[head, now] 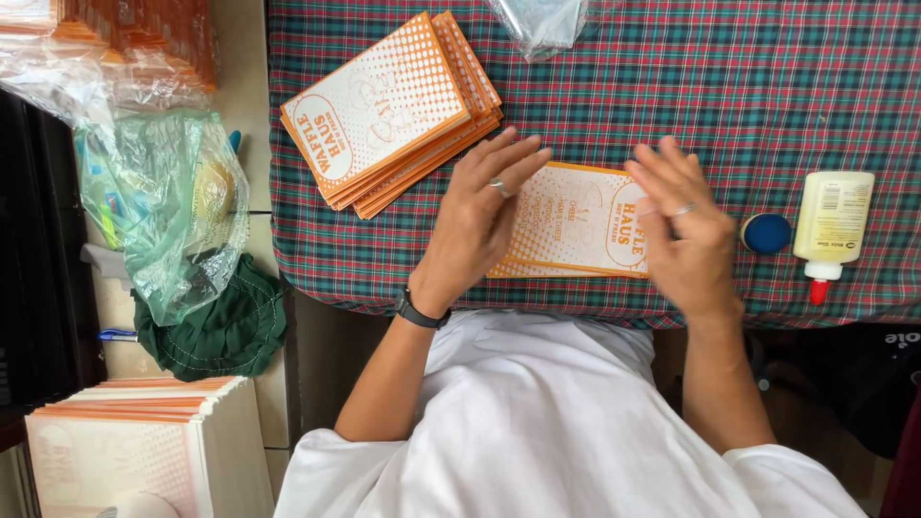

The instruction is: Folding and stacking paper food bags for a waffle shop.

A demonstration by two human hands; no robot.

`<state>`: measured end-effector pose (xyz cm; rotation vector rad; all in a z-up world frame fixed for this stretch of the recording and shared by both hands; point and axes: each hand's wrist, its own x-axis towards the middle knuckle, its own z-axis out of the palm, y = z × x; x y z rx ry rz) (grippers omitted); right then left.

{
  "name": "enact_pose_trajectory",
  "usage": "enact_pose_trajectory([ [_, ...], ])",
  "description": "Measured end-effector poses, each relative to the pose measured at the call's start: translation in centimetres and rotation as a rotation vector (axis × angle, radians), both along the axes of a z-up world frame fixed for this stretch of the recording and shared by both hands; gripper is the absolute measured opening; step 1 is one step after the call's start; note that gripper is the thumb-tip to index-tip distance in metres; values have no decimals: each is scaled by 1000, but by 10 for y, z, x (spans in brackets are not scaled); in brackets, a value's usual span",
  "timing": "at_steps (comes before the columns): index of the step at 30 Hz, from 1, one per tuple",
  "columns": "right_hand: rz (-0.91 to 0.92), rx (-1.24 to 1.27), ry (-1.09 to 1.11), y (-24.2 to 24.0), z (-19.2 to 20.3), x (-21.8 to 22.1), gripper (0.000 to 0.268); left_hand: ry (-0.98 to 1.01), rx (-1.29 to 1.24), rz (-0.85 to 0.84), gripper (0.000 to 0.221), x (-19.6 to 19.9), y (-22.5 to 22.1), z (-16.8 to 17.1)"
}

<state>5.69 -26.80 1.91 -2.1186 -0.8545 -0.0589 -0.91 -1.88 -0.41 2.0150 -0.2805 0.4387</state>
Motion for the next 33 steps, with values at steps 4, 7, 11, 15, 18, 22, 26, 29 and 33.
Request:
enact_pose_trajectory([
  [4, 31, -333, -109, 26, -5, -22, 48, 189, 527, 34, 52, -3, -18, -6],
  [7, 45, -518, -152, 27, -17, -32, 63, 247, 742, 73, 68, -11, -22, -20],
  [11, 30, -588, -166, 24, -30, -35, 74, 283, 882, 79, 81, -13, -19, -22],
  [15, 45, -592, -223, 26, -36, -33, 76, 295, 854, 77, 81, -14, -14, -20],
  [18, 17, -638, -220, 23, -38, -35, 76, 310, 946, 65, 77, -13, -13, -18],
  [22, 19, -656, -154, 20, -39, -30, 82, 323, 888, 31, 85, -12, -11, -22],
  [26, 30, -624, -102, 11, -40, -29, 90, 294, 894, 82, 95, -15, -14, -25],
  [29, 32, -613, -156, 10, -44, -29, 91, 286, 992, 59, 97, -15, -9, -25],
  [33, 17, -584, -195, 11, -44, -28, 91, 94, 737, 84, 81, -12, 9, -9],
])
